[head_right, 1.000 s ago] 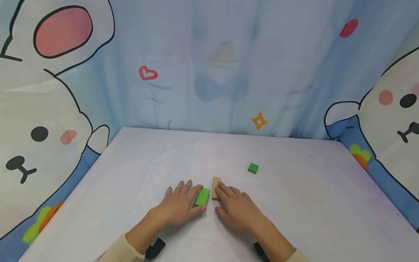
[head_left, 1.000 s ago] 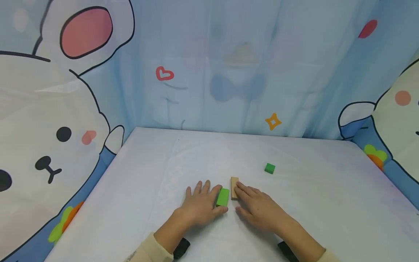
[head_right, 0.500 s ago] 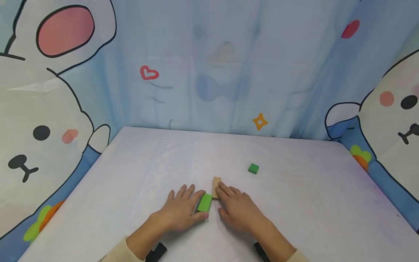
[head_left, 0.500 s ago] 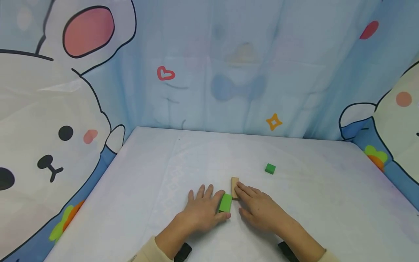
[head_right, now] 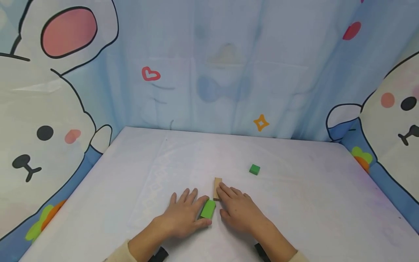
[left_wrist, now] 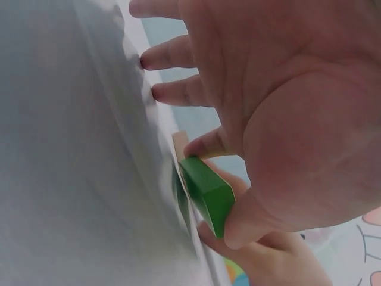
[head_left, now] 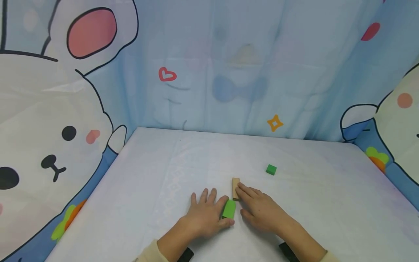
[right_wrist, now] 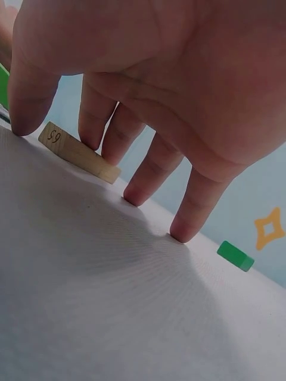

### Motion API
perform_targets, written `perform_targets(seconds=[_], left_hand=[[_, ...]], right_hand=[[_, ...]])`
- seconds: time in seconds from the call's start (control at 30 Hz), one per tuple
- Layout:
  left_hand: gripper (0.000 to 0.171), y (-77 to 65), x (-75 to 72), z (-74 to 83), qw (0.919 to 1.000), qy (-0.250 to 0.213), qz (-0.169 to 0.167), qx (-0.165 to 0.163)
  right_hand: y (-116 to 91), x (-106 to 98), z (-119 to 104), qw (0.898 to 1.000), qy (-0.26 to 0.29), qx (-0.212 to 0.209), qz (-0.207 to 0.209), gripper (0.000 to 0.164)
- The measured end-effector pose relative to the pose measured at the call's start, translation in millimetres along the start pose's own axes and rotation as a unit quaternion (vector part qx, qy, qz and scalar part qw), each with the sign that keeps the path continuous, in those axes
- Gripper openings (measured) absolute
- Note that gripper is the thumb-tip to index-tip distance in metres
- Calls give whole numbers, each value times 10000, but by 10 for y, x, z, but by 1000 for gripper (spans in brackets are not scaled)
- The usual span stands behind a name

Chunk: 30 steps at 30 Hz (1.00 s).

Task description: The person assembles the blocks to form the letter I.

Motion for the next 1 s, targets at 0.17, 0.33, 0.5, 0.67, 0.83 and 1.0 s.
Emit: perform_targets(seconds=[0.17, 0.33, 0.5, 0.67, 0.83, 1.0], left_hand=[[74, 20, 34, 63, 9998, 204, -13, 42], [74, 44, 49, 107, 9988, 478, 79, 17], [75, 52, 51, 141, 9969, 764, 178, -10], [76, 62, 31, 173, 9958, 867, 280, 15], [83, 60, 26, 150, 9981, 575, 222, 16], [83, 38, 8, 121, 9993, 337, 149, 47]], right_hand=[[-9, -3, 12, 10000, -8, 32, 37, 64], [-11, -2, 12, 10000, -37, 53, 21, 64], [-15, -9, 6, 9999, -74, 23, 66, 63], [-19, -8, 4, 9999, -129, 41, 77, 63], [-12, -1, 3, 9999, -117, 98, 46, 64], [-3, 6, -7, 9999, -62, 107, 11, 64]])
Point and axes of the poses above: each hand's wrist, its own y-axis towards the middle knuckle, its own x-axis out of the palm, z = x × y, the point moved 10 cm from there along y, towards the middle knuckle, and after that the axes turned 3 degrees about y, right-handed, at the moved point
